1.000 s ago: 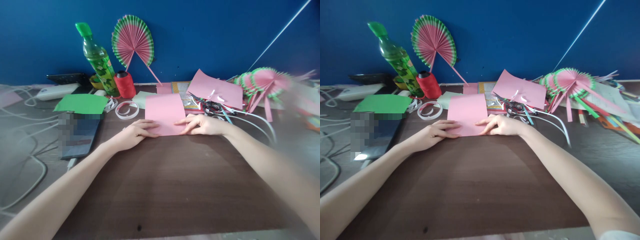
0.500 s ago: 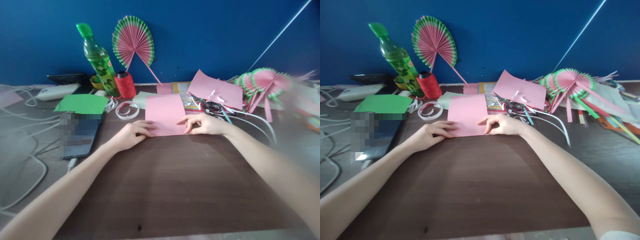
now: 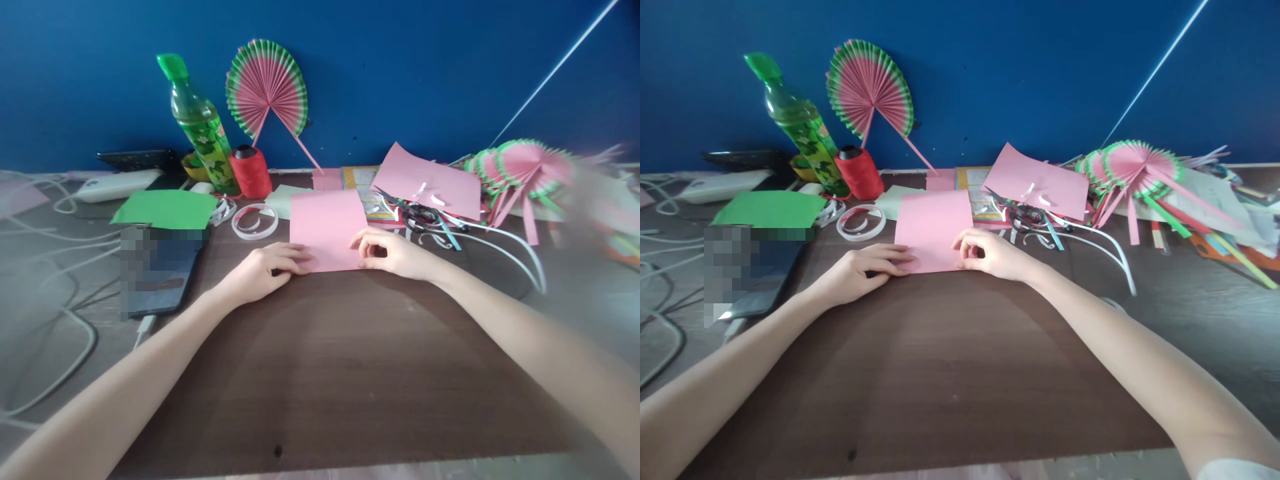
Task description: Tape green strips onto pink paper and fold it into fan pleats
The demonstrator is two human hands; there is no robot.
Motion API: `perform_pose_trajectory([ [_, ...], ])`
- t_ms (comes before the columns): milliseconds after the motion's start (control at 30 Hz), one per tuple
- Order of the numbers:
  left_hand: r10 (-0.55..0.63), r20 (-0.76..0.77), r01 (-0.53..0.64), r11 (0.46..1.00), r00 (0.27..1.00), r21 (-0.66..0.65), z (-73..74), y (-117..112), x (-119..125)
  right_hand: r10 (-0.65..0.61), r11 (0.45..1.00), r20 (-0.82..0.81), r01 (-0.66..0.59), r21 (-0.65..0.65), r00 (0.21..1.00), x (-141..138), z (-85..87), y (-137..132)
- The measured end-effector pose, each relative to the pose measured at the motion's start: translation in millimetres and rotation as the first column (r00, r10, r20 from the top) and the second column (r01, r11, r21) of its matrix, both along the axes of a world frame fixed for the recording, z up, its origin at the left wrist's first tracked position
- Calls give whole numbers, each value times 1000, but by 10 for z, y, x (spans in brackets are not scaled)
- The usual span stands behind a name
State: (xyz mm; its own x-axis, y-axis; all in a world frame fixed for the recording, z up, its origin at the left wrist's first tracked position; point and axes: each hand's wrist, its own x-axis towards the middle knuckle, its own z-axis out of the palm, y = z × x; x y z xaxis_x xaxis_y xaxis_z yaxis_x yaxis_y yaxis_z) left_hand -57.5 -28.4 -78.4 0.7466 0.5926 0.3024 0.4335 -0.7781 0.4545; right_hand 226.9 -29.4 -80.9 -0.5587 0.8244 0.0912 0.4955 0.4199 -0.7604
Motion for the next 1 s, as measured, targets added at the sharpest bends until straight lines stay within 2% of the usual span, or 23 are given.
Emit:
perform_pose_trajectory([
  [267,-13,-7,12,1000,1000,-4,23,-9,5,33,999,36,-33,-13,999,44,9,9],
  [533,21,6,-20,991,1000,-129,31,4,3,47,999,27,-46,-29,999,79,6,32],
  [700,137,17,-129,963,990,-237,59,-14,23,35,998,57,-32,-47,998,66,66,2],
  [867,161,24,-155,975,987,-159,66,-61,74,34,999,74,-31,-33,997,69,92,12],
  [1000,172,-4,-172,982,985,-83,51,-78,89,50,996,62,-45,-77,997,103,152,32],
])
